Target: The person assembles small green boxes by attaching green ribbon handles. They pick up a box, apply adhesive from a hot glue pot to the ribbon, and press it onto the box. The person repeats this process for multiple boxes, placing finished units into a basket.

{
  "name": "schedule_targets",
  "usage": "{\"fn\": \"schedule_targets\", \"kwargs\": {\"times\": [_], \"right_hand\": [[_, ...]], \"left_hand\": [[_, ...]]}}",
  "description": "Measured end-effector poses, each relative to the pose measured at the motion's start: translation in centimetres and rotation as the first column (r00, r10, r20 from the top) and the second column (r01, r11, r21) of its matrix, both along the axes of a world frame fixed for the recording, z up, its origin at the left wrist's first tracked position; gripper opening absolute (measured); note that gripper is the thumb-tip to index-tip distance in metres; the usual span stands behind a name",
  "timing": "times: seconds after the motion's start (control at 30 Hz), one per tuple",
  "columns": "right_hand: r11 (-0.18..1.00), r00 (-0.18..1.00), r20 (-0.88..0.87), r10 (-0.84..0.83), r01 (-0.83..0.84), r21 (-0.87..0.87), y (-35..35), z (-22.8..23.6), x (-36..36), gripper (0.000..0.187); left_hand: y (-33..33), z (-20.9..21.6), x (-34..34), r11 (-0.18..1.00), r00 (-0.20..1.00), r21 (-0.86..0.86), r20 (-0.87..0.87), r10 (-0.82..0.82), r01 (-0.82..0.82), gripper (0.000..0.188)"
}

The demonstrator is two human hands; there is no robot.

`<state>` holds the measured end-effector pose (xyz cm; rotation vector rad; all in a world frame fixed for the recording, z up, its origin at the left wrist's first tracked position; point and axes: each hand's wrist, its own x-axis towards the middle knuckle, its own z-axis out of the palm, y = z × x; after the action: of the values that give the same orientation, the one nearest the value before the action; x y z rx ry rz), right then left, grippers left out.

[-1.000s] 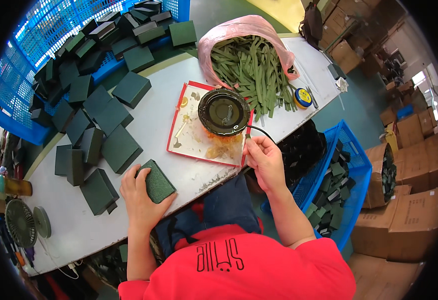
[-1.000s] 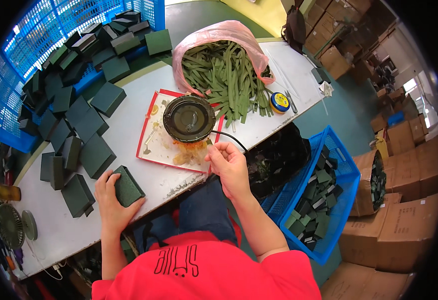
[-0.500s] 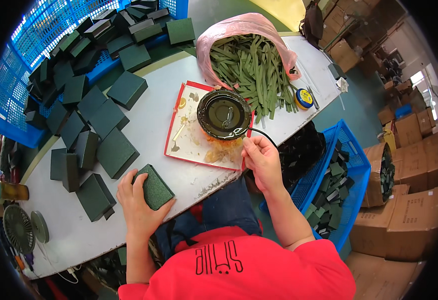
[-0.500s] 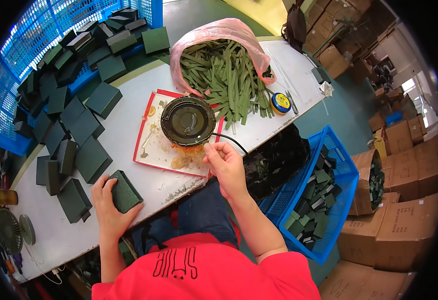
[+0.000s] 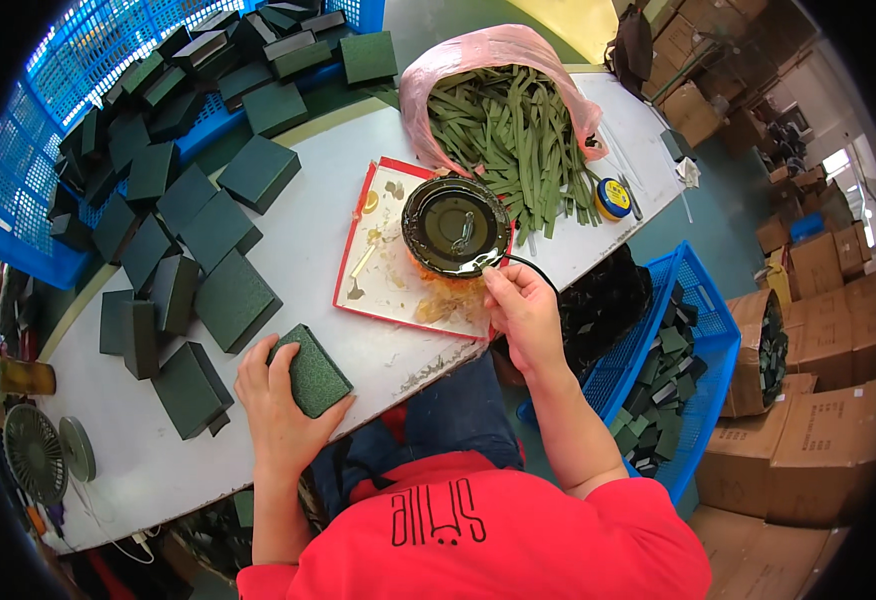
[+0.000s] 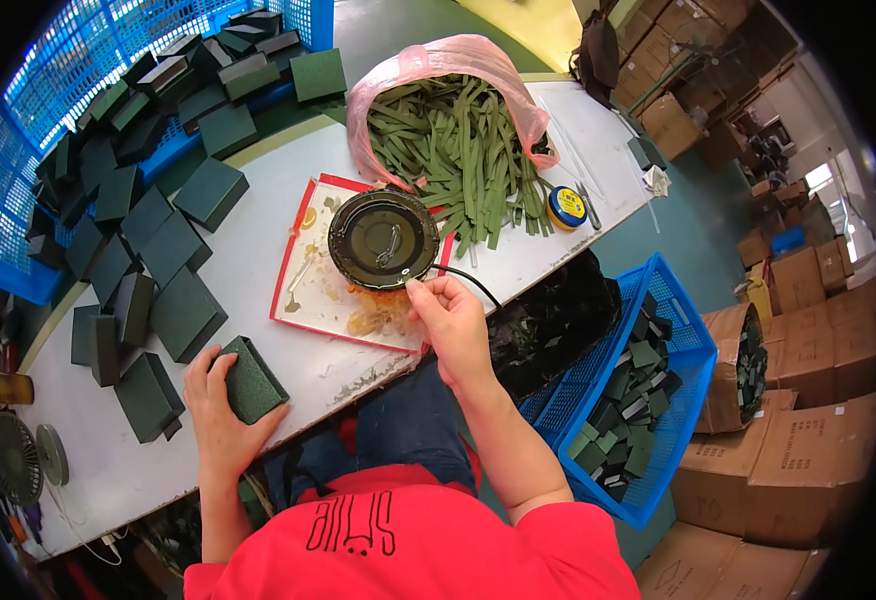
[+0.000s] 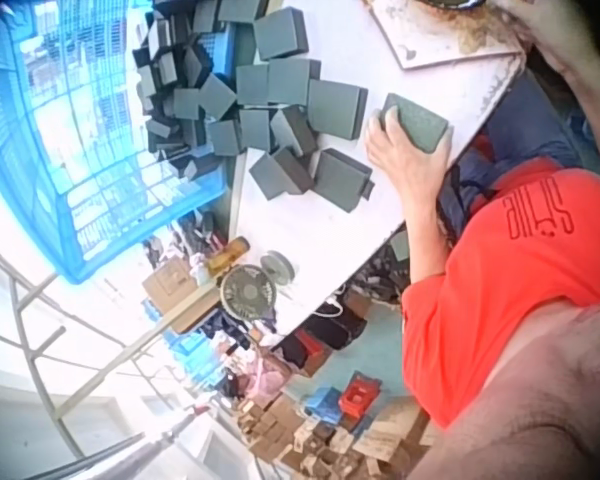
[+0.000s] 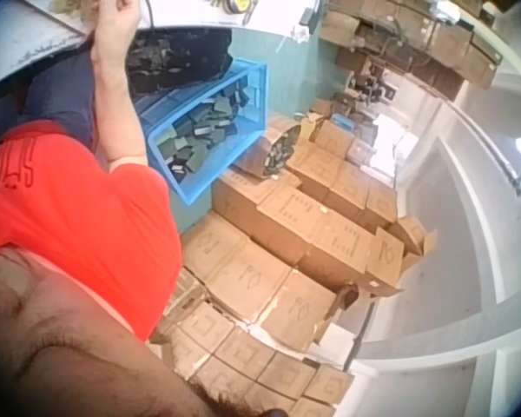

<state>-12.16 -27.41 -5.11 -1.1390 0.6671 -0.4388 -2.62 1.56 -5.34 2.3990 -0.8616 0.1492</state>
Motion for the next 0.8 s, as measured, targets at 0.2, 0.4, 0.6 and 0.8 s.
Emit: {"fn": "schedule_targets", "kwargs": {"times": [0.2, 0.4, 0.6, 0.8], "right_hand": [[0.993, 0.995, 0.100, 0.005, -0.016, 0.114, -0.3, 0.0, -0.9, 0.014], [1.000, 0.984, 0.177, -0.003, 0.008, -0.027, 1.6, 0.9, -2.6, 0.011], [0.868, 0.867, 0.041, 0.496, -0.497, 0.020, 5.4, 3.4, -3.9, 0.008], [0.705, 0.710, -0.021, 0.704, -0.694, 0.146, 8.1, 3.1, -2.9, 0.014]], "left_hand": [[-0.3, 0.6, -0.1, 0.998, 1.000, 0.054, -0.017, 0.017, -0.016, 0.086], [-0.5, 1.7, 0.5, 0.995, 0.997, 0.089, -0.066, -0.040, 0.046, 0.099], [0.3, 2.4, 1.8, 0.869, 0.898, -0.327, -0.115, -0.426, 0.370, 0.108], [-0.8, 3.1, 2.4, 0.791, 0.814, -0.353, -0.121, -0.569, 0.500, 0.105]]}}
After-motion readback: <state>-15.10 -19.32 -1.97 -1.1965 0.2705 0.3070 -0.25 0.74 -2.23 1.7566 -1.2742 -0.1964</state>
